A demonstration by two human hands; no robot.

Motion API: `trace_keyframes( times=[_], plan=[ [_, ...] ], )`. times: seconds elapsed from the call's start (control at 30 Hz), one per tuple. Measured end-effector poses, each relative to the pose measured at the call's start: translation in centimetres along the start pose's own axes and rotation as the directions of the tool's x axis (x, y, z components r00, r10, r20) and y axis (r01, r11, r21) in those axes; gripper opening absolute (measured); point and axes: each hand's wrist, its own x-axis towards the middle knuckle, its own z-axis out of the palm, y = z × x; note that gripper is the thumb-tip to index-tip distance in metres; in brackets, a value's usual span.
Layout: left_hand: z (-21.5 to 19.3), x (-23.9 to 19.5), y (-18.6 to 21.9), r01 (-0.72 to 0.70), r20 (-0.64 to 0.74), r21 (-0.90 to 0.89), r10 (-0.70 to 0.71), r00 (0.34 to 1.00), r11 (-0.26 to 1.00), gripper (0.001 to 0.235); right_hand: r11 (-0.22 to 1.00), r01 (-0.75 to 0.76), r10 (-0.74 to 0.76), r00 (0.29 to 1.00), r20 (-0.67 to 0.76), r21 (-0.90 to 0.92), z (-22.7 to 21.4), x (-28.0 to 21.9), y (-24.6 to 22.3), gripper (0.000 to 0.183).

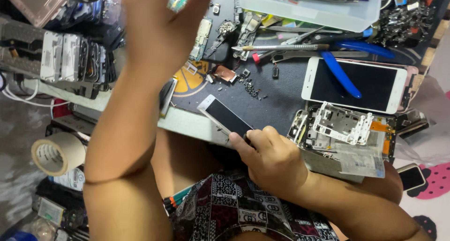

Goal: The person disassembles a smartphone by removing screws and detaching the battery. They then reassemble the phone by placing the battery back, securing the motherboard, and screwing the casing together.

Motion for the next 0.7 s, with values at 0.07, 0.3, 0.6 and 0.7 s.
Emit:
trace_keyframes(
  times=[0.07, 0.3, 0.6, 0.7],
  plan=[
    [-2.3, -2.7, 1.9, 0.051, -0.1, 0.041, -0.046, 0.994, 0.998, 0.015, 1.0, -0.009, 0.009, 1.0, -0.016, 0.006, 0.1, 0.0, -0.1, 0.045],
    [-0.9, -11.9, 6.8, 0.283, -0.13, -0.251, -0.322, 0.938, 0.926, 0.026, 0.999, 0.011, -0.012, 0.999, -0.033, -0.037, 0.6, 0.1, -0.5, 0.048],
    [1.7, -16.7, 8.0, 0.269, -0.043, -0.269, -0.29, 0.956, 0.925, 0.042, 0.996, -0.016, 0.016, 1.0, -0.002, -0.093, 0.6, 0.0, -1.2, 0.059],
    [1.9, -17.4, 7.9, 0.251, -0.076, -0.269, -0.28, 0.957, 0.93, 0.041, 0.989, -0.009, 0.014, 0.999, 0.033, -0.149, 0.5, 0.0, -1.6, 0.067]
  ],
)
